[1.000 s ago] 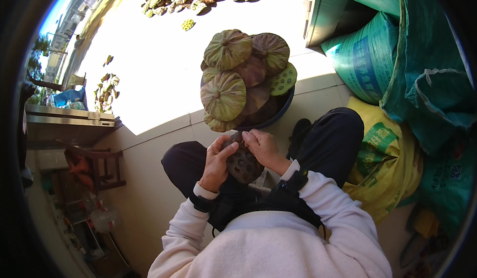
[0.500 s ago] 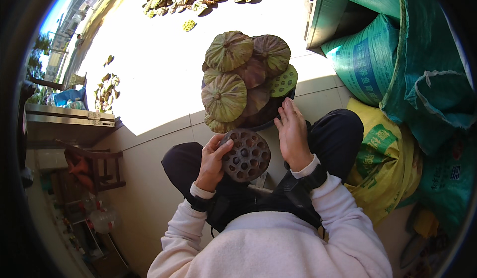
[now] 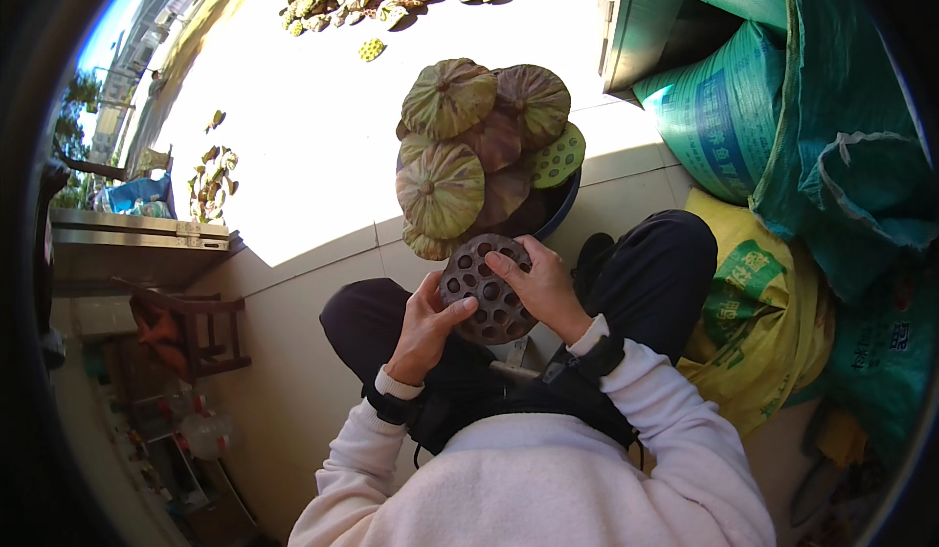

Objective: The person sits on the floor and processes lotus seed pods by hand. They pick up each pod, remove the seeds from the holes, and place the empty pods into a nearby bowl. The person handles the pods one at a time, repeating the process for multiple items.

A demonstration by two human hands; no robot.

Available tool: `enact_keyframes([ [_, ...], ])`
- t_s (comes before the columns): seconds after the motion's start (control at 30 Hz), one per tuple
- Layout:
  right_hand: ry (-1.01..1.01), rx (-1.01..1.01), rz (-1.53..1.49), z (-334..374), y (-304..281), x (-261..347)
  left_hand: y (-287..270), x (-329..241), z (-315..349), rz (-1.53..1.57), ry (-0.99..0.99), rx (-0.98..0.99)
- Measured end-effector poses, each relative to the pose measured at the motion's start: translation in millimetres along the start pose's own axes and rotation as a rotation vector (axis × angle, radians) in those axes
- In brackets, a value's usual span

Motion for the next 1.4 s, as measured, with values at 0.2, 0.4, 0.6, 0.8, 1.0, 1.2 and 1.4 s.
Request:
enact_keyframes([
  [0.2,0.334,0.123,-0.56,7.5,16.1,-23.9,-1.0,0.6,-6.6,0.028,-0.019,0.042],
  [0.4,-0.059,-0.173,-0.18,-5.0,-0.6,4.3,0.2,6.1,-8.6,0.226,-0.052,0.055],
  [0.6,-0.412,-0.051,0.45,20.9,11.8,47.2,-13.1,2.8,-7.0,0.154,0.044,-0.066],
  [0.8,-0.414,0.122,0.511,19.5,27.4,34.0,-13.4,11.1,-7.1,0.266,-0.029,0.022],
  [1.0,-0.393,0.104,0.475,19.6,25.8,32.1,-15.0,18.1,-10.5,0.304,-0.061,0.078],
  [1.2,-0.514,0.084,0.624,26.0,25.5,37.8,-8.4,29.0,-12.0,0.384,-0.053,0.17],
  [1.4,-0.41,0.082,0.49,23.8,23.3,26.5,-9.7,26.9,-13.9,0.367,-0.078,0.141],
])
Point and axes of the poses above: each hand's wrist, its own z-axis away from the middle knuckle, its own y-axis out of the palm, x = y × z, the point moved 7 cm from there along -z, towards the middle knuckle, and after that the axes turned 4 degrees about -y, right-handed, at the moved point
